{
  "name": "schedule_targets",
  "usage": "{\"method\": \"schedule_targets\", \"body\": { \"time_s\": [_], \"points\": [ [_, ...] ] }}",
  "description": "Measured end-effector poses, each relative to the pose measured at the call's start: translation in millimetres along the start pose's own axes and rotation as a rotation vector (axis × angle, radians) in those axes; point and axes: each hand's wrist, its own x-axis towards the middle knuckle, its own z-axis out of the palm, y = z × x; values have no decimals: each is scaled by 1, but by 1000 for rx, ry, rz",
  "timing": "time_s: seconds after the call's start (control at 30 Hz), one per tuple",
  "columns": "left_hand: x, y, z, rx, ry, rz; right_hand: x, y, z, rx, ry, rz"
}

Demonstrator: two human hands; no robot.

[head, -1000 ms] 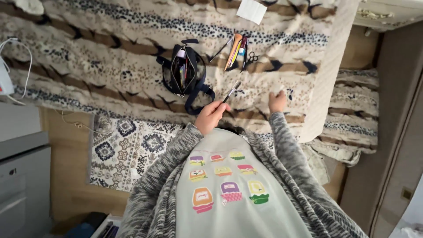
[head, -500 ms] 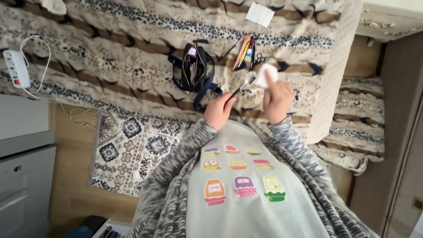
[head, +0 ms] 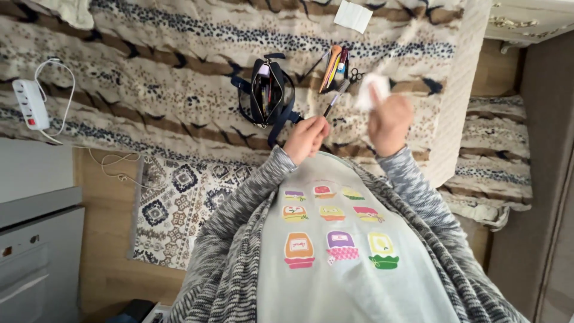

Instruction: The person is removing items from a small black bag, inspecting them, and cleaning a wallet with a wet wipe.

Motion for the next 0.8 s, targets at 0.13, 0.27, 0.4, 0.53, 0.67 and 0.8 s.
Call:
{"method": "schedule_targets", "body": {
  "time_s": [0.13, 0.27, 0.4, 0.53, 0.67, 0.8],
  "points": [
    [-3, 18, -9, -618, -327, -315, 33, -34, -19, 51, -96, -203],
    [-2, 16, -18, -797, -477, -399, 39, -43, -16, 83, -64, -42],
    [-2, 11, -22, -829, -501, -409, 26, -14, 23, -199, -122, -115],
    [-3, 2, -25, -832, -466, -387, 38, -35, -1, 91, -73, -83],
    [-3, 5, -23, -841, -443, -385, 42, -36, 6, 124, -112, -87],
    [6, -22, -37, -819, -245, -315, 33, -15, 13, 746, -34, 676]
  ]
}}
